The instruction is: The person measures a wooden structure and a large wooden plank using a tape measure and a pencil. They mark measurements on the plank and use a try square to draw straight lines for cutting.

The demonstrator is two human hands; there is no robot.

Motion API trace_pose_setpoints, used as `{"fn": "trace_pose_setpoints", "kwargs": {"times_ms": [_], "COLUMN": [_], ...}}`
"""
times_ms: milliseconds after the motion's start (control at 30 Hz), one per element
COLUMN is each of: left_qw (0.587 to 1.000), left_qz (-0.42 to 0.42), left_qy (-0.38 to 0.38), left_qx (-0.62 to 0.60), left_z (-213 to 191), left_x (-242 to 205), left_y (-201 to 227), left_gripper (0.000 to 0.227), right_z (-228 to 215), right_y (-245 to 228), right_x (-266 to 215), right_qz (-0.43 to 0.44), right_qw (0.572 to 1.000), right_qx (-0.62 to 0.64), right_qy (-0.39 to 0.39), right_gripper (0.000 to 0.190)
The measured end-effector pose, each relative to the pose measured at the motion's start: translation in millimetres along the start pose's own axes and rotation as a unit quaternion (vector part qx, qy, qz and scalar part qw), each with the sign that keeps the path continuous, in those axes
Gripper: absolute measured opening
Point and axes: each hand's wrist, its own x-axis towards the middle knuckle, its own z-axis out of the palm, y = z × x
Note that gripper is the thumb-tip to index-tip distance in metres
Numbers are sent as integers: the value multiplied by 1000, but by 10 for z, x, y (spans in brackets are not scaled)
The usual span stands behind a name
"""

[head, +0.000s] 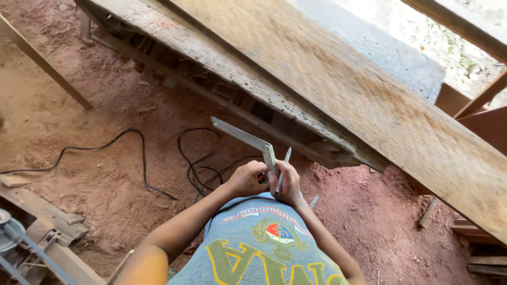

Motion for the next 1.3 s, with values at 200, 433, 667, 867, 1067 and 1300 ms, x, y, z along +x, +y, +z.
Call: {"fn": "trace_pose_setpoints", "kwargs": {"times_ms": [200,433,667,867,1067,1300], "left_qw": [954,943,925,922,938,959], "left_qz": [-82,-118,-132,-153,-128,-133], "left_qy": [68,132,200,200,198,72], "left_qx": [-279,-283,-294,-294,-255,-241], "left_z": [43,-509,-1238,-1631,-1815,-2300], "left_x": [-70,93,773,1421,1737,2323], "left_y": [-594,-969,-1153,-1464,-1617,-1650], "left_gripper": [37,37,51,50,42,44], "right_z": [447,1089,1431,1659,1701,1600], "right_y": [136,372,639,1097,1268,1217], "right_x": [371,1025,2061,2594,2876,3393], "right_qz": [20,32,29,59,78,63], "right_qw": [990,982,960,957,966,992], "right_qx": [118,154,238,251,230,-113], "right_qy": [-77,-100,-147,-131,-86,14], "right_gripper": [34,38,40,33,34,43]}}
